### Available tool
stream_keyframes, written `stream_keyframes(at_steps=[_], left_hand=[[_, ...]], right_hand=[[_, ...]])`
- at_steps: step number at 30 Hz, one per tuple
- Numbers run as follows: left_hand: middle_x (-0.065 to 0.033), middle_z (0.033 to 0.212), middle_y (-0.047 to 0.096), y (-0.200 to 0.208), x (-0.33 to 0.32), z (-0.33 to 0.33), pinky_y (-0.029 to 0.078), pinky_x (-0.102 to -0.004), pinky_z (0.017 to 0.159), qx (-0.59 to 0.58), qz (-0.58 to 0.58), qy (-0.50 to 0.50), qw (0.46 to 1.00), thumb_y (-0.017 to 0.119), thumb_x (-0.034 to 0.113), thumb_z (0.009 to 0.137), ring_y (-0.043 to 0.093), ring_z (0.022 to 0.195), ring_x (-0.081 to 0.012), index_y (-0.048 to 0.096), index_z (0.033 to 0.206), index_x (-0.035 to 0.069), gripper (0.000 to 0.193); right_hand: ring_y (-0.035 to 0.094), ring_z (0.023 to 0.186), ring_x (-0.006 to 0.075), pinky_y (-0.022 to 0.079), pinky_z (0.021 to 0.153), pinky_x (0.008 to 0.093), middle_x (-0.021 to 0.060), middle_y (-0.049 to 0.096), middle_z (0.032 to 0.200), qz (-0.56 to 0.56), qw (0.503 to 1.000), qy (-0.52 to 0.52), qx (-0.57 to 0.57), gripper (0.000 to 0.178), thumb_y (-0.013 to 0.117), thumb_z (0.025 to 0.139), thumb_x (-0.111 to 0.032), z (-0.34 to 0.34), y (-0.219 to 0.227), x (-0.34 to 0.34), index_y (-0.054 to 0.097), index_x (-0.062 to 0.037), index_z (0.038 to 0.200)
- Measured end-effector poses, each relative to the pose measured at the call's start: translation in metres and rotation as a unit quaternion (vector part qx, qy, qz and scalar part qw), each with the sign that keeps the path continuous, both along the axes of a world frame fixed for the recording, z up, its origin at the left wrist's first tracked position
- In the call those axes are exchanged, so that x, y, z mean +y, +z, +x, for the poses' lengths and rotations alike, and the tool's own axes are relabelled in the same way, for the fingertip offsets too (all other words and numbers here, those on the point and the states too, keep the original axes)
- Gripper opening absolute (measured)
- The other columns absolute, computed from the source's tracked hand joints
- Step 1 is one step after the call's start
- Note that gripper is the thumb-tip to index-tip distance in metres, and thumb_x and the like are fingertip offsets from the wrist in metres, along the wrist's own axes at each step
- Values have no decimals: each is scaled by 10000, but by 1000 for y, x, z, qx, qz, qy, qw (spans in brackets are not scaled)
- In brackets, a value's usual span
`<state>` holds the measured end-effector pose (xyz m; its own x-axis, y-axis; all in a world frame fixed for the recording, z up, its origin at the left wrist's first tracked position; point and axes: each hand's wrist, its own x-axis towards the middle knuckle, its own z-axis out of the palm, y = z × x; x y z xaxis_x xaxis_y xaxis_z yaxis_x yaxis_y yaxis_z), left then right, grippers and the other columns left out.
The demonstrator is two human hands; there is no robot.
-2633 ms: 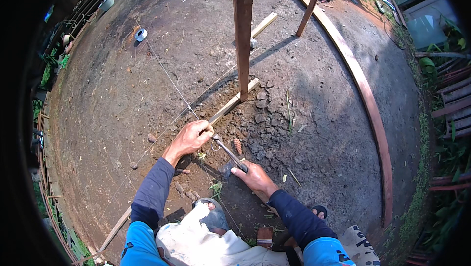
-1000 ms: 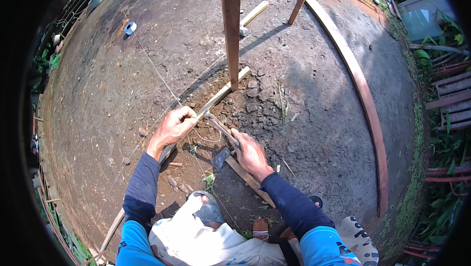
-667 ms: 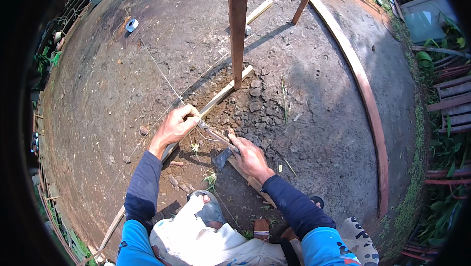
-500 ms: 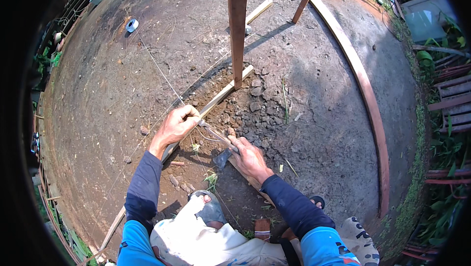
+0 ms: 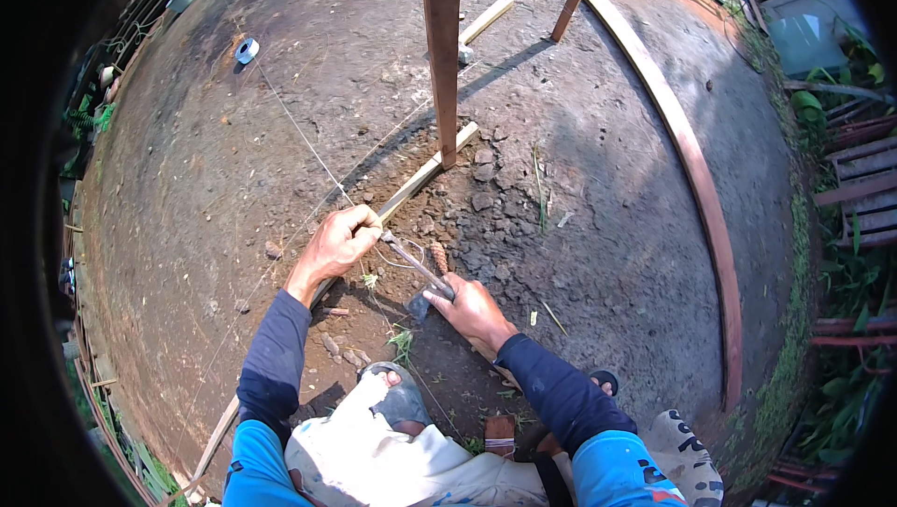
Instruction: The person secures wooden planks to vertical posts using a hammer and nails, then ties string between the posts to form a frame. They adjust the string and planks to align them properly.
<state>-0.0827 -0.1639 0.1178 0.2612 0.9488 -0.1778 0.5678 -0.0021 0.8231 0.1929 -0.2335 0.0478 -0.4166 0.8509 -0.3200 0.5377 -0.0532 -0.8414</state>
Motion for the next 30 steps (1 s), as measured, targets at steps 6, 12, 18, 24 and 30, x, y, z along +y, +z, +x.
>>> stream_keyframes(at_steps=[6,12,18,24,30], left_hand=[[-30,787,615,-1,-2,-1,437,-324,640,28,-16,1,999,658,188,940,532,710,-117,655,931,12,177],[-17,819,625,-4,1,1,469,-298,686,-47,34,76,995,658,131,969,562,744,-104,666,987,11,122],[-42,832,629,-17,10,11,492,-319,724,-36,100,100,989,644,146,984,592,777,-130,665,1011,18,132],[-135,883,659,-36,11,32,512,-376,747,32,100,68,992,655,154,956,655,799,-258,664,995,8,152],[-108,908,672,-50,6,37,512,-363,757,32,122,50,991,674,133,956,647,831,-220,663,999,3,138]], right_hand=[[692,753,367,540,744,479,208,706,870,12,997,-7,72,402,715,998,-384,-1,-12,-10,656,11,1049],[638,726,93,511,629,268,42,687,855,-135,940,-242,201,435,572,1086,-450,43,-16,21,661,-25,1106],[722,1004,225,589,827,391,118,743,1164,-54,888,-420,180,377,513,1119,-330,158,7,92,599,-26,1324],[715,947,235,594,810,396,122,726,1106,-68,846,-529,12,330,568,1086,-296,252,-20,76,584,-10,1251],[664,1138,375,490,1038,448,151,721,1136,444,769,-356,-292,242,681,967,-142,206,-11,54,660,-5,1165]])
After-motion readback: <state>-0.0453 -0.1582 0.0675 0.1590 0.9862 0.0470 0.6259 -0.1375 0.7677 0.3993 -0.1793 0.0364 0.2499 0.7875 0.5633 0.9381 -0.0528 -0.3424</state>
